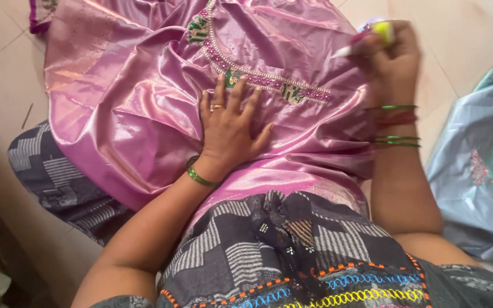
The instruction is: Applying glue and small white beads to the embroidered neckline of a pink garment.
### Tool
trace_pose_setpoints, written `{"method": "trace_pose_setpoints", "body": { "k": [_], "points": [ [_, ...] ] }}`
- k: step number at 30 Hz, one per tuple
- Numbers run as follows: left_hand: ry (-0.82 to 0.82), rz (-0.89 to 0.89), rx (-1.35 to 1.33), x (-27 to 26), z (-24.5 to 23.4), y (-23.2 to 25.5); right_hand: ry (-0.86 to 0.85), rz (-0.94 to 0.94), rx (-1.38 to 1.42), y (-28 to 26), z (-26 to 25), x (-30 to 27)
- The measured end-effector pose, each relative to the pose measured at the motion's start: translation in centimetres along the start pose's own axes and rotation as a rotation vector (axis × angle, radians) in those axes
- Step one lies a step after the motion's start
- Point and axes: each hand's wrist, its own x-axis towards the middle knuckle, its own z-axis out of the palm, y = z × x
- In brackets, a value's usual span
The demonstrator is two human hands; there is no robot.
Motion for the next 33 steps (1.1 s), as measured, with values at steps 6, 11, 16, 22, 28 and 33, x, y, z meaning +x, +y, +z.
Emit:
{"method": "trace_pose_setpoints", "body": {
  "k": [6, 11, 16, 22, 28, 33],
  "points": [
    [-0.015, 0.026, 0.034, -0.4, 0.7, -0.3, -0.273, -0.014, -0.107, 1.1, 3.6, -0.2],
    [-0.018, 0.197, 0.017, -0.3, 1.8, -0.1, -0.241, -0.011, -0.167, 1.5, 4.8, -1.0],
    [-0.122, 0.377, -0.006, 0.2, 1.7, 0.5, -0.238, -0.134, -0.39, 4.4, 2.0, -0.9],
    [-0.114, 0.355, -0.089, 0.3, 0.9, 0.5, -0.153, 0.115, -0.279, 0.1, 2.5, -2.4],
    [-0.083, 0.403, -0.123, 0.5, 1.2, 0.6, -0.157, 0.045, -0.131, 1.3, -0.5, -6.1],
    [-0.068, 0.416, -0.108, 1.6, 0.1, 1.1, 0.076, 0.223, 0.004, 0.2, -2.4, -8.2]
  ]
}}
